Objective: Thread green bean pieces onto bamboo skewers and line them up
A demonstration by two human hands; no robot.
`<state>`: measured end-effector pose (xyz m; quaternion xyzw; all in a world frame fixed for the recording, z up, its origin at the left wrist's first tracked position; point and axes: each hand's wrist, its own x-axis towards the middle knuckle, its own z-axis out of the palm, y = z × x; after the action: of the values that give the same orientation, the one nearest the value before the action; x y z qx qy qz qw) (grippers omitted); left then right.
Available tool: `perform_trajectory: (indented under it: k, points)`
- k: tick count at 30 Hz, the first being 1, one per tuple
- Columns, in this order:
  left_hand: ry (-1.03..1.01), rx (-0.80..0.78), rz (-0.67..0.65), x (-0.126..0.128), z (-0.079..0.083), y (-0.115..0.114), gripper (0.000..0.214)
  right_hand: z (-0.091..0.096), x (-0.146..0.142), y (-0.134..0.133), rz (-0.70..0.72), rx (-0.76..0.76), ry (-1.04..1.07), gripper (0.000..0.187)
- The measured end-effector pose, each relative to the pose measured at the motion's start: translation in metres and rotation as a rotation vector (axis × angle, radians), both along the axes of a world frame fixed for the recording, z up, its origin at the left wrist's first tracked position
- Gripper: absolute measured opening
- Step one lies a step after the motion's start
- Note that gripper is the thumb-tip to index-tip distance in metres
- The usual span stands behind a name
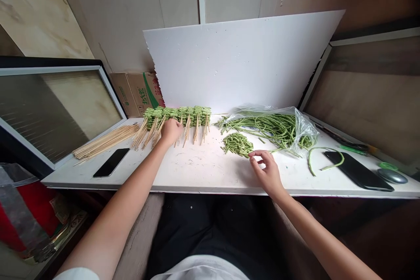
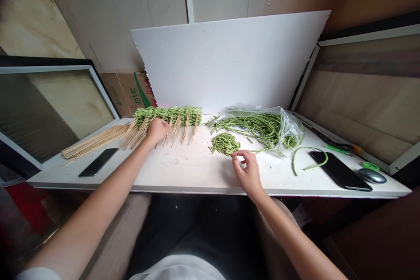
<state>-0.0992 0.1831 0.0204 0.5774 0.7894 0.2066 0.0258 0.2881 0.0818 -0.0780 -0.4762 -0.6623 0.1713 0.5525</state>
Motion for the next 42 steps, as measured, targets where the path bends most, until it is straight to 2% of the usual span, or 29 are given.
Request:
perform_trajectory:
  k: [3,6,9,12,16,24,31,36,42]
  points:
    - [0.009,0.059,-0.027,-0.002,-0.027,-0.037,0.019,-0.002,-0.002,0.001,0.010,0.006,-0.001,0.022]
    - [0.013,0.066,-0.060,0.004,-0.057,-0.061,0.016,-0.004,-0.002,0.003,0.010,0.004,0.000,0.022]
    - [0.034,0.079,-0.123,0.012,-0.077,-0.070,0.023,-0.005,-0.001,0.003,0.006,0.005,-0.011,0.022]
    - [0.063,0.085,-0.241,0.019,-0.087,-0.070,0.026,-0.005,0.000,0.002,0.006,0.012,-0.027,0.021]
    - [0.081,0.047,-0.328,0.027,-0.090,-0.069,0.034,-0.005,-0.001,0.002,-0.003,0.025,-0.046,0.021]
    - [0.167,-0.113,-0.252,0.042,-0.091,-0.055,0.059,-0.005,0.000,0.002,-0.037,0.049,-0.083,0.021]
    - [0.206,-0.181,-0.248,0.043,-0.092,-0.038,0.059,-0.007,-0.001,0.002,-0.033,0.051,-0.077,0.021]
    - [0.249,-0.192,-0.217,0.047,-0.087,-0.033,0.059,-0.007,-0.003,0.000,-0.020,0.077,-0.096,0.019]
    - [0.280,-0.204,-0.180,0.056,-0.089,-0.027,0.056,-0.006,-0.006,-0.001,-0.008,0.080,-0.098,0.017]
